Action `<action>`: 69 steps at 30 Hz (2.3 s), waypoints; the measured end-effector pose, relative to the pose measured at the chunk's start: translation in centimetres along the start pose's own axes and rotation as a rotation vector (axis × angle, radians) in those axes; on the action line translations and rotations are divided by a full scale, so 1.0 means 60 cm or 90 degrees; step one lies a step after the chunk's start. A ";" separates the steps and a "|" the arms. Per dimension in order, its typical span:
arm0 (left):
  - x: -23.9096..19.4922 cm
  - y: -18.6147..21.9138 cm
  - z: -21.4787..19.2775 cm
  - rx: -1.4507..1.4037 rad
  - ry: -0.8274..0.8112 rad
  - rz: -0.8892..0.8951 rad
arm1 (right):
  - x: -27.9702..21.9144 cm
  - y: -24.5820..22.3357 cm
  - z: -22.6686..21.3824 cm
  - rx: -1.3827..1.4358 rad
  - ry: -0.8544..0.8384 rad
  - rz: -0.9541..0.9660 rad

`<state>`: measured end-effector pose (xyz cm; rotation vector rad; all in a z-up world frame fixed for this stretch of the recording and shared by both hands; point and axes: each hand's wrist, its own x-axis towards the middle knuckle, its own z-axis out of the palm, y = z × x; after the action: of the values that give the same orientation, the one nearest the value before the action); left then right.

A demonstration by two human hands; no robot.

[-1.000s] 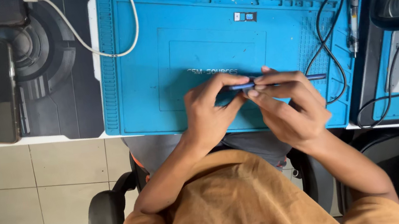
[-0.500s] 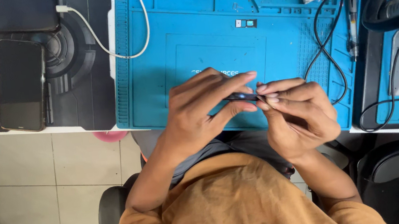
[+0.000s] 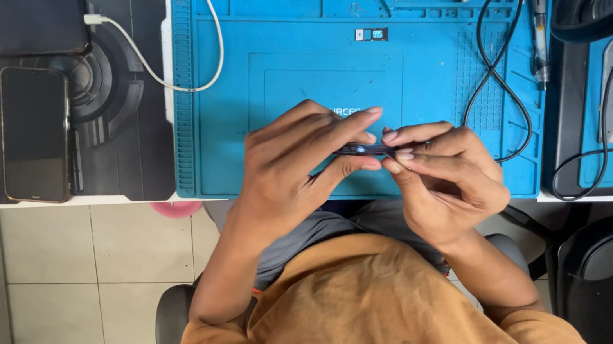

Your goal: The person uses a plastic prying tool to separate the back cover of a smartphone. They carefully work the tool along the edges to release the clips and then lift the cover off, exposing the internal components.

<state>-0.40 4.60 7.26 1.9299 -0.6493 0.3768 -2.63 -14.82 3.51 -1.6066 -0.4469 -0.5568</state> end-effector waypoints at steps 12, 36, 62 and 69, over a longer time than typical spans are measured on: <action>0.009 0.019 0.013 0.052 -0.031 0.063 | 0.007 -0.011 -0.004 -0.056 0.039 -0.051; 0.039 0.041 0.037 0.167 -0.113 0.090 | 0.061 -0.067 -0.048 -0.149 0.003 -0.017; 0.034 0.037 0.190 -0.100 0.260 -0.064 | 0.141 -0.115 -0.112 -0.426 -0.254 -0.146; 0.004 0.007 0.218 -0.101 0.291 0.011 | 0.132 -0.106 -0.115 -0.435 -0.319 -0.248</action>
<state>-0.78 -7.39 2.08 1.6123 -0.3798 0.7289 -0.66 -21.23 13.79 -2.3499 -1.0400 -0.6346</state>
